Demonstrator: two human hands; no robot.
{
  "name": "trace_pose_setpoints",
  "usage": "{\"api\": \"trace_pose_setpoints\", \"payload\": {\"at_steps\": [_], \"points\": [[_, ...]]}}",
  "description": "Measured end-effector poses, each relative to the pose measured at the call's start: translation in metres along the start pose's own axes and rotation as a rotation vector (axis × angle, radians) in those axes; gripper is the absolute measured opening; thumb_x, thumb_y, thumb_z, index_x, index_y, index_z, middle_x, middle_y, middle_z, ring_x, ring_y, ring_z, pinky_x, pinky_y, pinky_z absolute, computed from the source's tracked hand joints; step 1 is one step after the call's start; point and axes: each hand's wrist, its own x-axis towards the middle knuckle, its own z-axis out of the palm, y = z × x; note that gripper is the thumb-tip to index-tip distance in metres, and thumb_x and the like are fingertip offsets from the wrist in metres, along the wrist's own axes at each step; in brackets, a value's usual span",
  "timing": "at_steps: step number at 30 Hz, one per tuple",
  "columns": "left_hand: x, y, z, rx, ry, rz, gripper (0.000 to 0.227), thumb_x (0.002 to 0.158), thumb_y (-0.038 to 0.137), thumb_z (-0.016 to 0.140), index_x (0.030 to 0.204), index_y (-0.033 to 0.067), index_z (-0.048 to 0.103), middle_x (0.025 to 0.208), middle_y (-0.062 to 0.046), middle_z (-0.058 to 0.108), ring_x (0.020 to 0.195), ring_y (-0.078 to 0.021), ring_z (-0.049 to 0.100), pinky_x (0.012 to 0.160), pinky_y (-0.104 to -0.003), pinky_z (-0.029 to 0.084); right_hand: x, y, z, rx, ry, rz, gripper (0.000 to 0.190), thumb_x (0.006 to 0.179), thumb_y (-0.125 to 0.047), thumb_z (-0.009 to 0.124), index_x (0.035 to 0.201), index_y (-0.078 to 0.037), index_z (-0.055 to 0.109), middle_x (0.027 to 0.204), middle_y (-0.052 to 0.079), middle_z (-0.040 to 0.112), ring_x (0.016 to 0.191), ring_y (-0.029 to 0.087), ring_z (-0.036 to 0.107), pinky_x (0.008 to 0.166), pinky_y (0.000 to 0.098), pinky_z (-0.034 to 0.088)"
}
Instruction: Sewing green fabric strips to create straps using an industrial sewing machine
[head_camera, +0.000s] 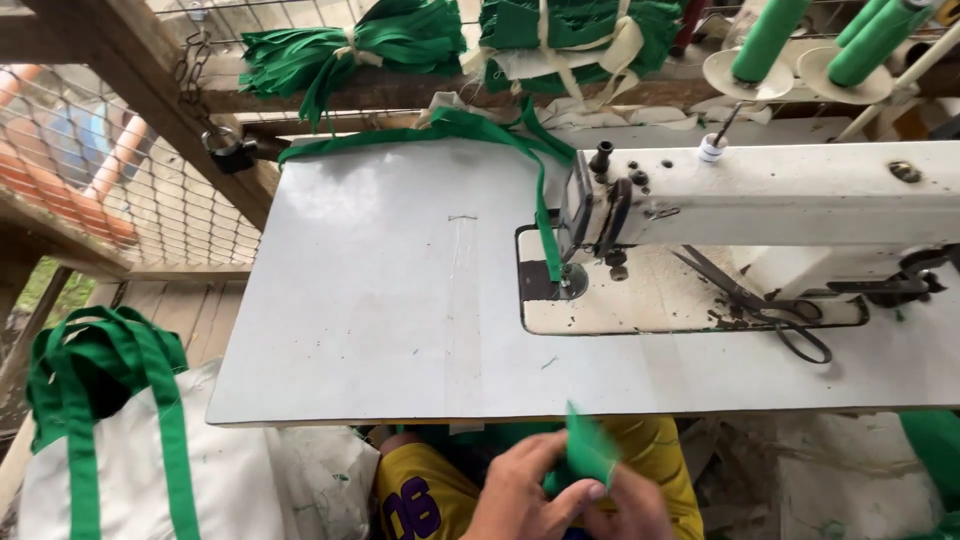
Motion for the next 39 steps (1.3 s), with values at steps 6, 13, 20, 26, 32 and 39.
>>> {"api": "trace_pose_setpoints", "payload": {"at_steps": [6,13,20,26,32,39], "points": [[0.019,0.035,-0.037,-0.026,-0.259,0.196,0.040,0.097,0.012,0.066,0.137,0.0175,0.066,0.135,-0.019,0.055,0.126,-0.0371,0.054,0.102,-0.049,0.048,0.028,-0.128,-0.066,0.532,-0.049,0.138,0.097,0.057,-0.015,0.098,0.145,-0.013,0.059,0.119,0.007,0.081,0.101,0.019,0.082,0.081,0.0290,0.065],[0.051,0.073,-0.052,-0.380,-0.201,0.248,0.016,0.095,0.012,0.076,0.110,0.0152,0.071,0.096,0.000,0.075,0.081,-0.0132,0.066,0.072,-0.028,0.055,0.069,-0.174,-0.119,0.533,-0.341,-0.431,0.009,0.083,-0.019,0.081,0.089,-0.012,0.079,0.090,0.006,0.073,0.075,0.017,0.073,0.063,0.0287,0.059],[0.069,0.094,-0.051,-0.593,-0.333,0.057,0.020,0.101,0.029,0.065,0.104,0.0114,0.075,0.098,-0.005,0.068,0.091,-0.0163,0.062,0.080,-0.029,0.049,0.086,-0.152,-0.143,1.052,-0.128,-0.403,0.030,0.100,-0.019,0.068,0.123,0.002,0.067,0.108,0.024,0.066,0.082,0.027,0.069,0.068,0.0312,0.067],[0.067,0.092,-0.035,-0.458,-0.133,0.130,0.008,0.091,0.017,0.078,0.089,0.0122,0.071,0.087,-0.003,0.069,0.080,-0.0146,0.063,0.071,-0.029,0.052,0.096,-0.183,-0.147,0.886,-0.069,-0.515,0.027,0.082,0.006,0.078,0.106,0.001,0.068,0.097,0.016,0.068,0.082,0.020,0.071,0.069,0.0235,0.066],[0.054,0.110,-0.032,0.061,0.302,0.565,0.018,0.097,0.012,0.073,0.112,0.0042,0.067,0.101,-0.013,0.072,0.085,-0.0246,0.073,0.078,-0.034,0.062,0.095,-0.204,-0.148,0.448,0.219,-0.645,0.009,0.092,-0.009,0.068,0.097,-0.001,0.067,0.085,0.014,0.071,0.069,0.022,0.069,0.065,0.0315,0.058],[0.058,0.092,-0.032,-0.359,0.158,0.461,0.021,0.099,0.005,0.072,0.118,0.0119,0.071,0.109,-0.014,0.073,0.095,-0.0262,0.075,0.086,-0.033,0.065,0.085,-0.191,-0.153,0.532,0.075,-0.610,0.046,0.099,-0.037,0.054,0.108,0.006,0.069,0.103,0.019,0.072,0.092,0.026,0.074,0.078,0.0304,0.062]]}}
